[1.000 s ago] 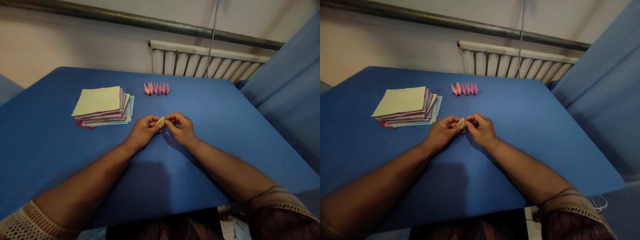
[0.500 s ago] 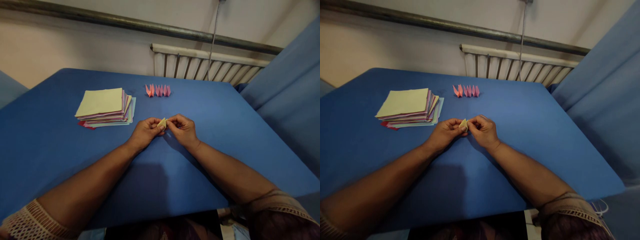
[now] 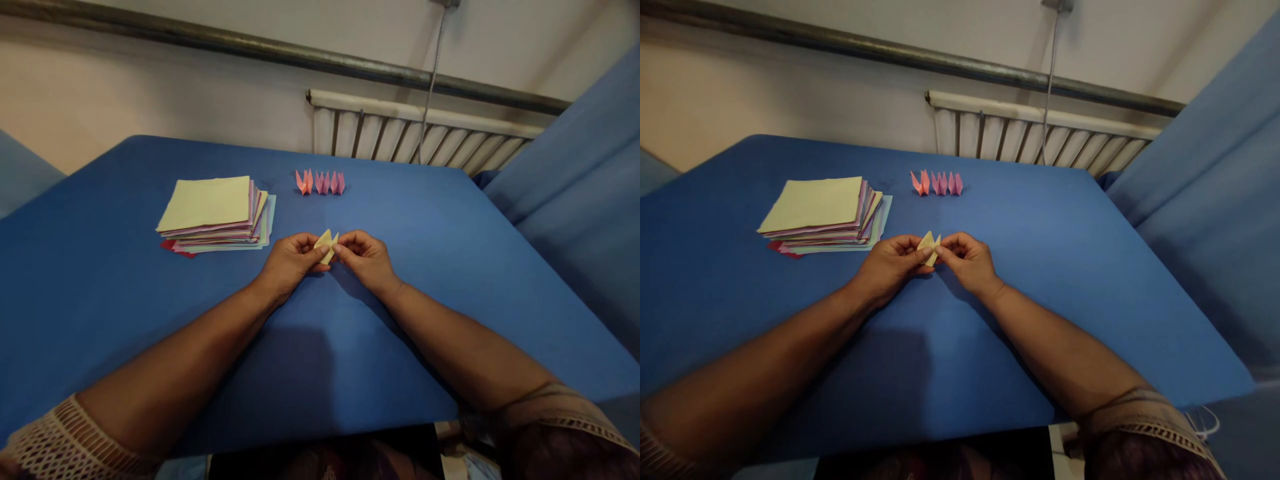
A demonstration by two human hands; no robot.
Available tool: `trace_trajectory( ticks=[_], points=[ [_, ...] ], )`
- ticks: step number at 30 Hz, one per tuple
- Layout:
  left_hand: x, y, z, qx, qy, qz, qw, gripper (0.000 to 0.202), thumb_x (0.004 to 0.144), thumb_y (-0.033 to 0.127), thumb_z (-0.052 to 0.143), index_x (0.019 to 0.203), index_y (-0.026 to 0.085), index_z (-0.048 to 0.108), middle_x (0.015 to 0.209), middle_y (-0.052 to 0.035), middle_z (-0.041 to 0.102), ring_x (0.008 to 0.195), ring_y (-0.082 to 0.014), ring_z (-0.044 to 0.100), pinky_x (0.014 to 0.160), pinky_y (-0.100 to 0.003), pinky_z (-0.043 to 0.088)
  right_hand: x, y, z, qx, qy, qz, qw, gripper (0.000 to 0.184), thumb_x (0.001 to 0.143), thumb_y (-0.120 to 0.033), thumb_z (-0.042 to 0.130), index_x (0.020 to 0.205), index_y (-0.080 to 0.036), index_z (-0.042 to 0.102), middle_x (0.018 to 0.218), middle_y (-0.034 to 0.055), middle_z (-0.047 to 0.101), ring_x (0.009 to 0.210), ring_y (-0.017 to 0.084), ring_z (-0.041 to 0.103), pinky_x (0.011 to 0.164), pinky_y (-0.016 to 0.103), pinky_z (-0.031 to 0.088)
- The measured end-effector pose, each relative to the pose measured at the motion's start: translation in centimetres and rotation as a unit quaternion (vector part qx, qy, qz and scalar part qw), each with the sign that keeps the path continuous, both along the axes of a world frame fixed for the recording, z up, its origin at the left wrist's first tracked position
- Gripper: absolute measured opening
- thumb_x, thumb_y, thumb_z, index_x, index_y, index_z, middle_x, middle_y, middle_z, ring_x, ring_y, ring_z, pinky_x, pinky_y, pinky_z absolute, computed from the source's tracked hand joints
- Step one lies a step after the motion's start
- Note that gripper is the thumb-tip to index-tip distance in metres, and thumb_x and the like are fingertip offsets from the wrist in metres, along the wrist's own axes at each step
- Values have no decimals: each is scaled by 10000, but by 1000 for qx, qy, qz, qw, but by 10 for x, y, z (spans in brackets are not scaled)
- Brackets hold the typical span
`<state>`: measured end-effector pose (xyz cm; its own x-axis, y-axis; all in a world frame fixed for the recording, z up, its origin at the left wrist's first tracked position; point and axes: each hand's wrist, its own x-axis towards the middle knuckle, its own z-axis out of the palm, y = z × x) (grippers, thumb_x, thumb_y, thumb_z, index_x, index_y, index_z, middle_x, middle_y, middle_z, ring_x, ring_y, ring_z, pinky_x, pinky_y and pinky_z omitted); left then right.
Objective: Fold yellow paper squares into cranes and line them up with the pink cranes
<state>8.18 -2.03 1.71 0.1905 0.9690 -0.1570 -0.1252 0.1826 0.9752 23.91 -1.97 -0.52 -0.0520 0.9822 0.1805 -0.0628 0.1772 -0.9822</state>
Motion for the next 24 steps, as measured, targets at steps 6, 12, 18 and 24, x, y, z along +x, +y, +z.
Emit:
trace_trajectory(
  ticks=[6, 12, 18, 24],
  points=[
    [1, 3, 0, 21, 48, 7, 999, 362, 571, 344, 870, 803, 140, 681, 721, -17, 702, 643, -131, 658, 595, -231, 539, 1, 2, -9, 22, 1, 7, 1000, 204, 764, -392, 703, 764, -214, 604, 679, -22, 639, 620, 130, 620, 627, 279, 507],
    [-5, 3, 0, 143, 228, 42, 962, 223, 730, 360, 747, 803, 156, 697, 690, 11, 688, 605, -115, 603, 588, -222, 472, 6, -1, -6, 164, -66, -70, 982, 97, 846, -283, 640, 930, -236, 638, 932, 13, 636, 829, 137, 616, 770, 297, 511],
    [-10, -2, 0, 264, 374, 21, 889, 189, 850, 349, 637, 911, 192, 723, 779, 5, 724, 684, -132, 616, 679, -231, 457, 9, -4, 0, 230, -133, -41, 963, 42, 850, -211, 614, 872, -227, 646, 905, 21, 628, 818, 140, 602, 722, 286, 499],
    [-11, -2, 0, 303, 417, -2, 857, 160, 877, 297, 595, 906, 193, 713, 789, 5, 721, 678, -131, 610, 695, -232, 449, 10, -2, -3, 195, -139, -44, 970, 91, 881, -252, 581, 842, -216, 655, 848, 21, 633, 784, 141, 598, 725, 297, 500]
  ],
)
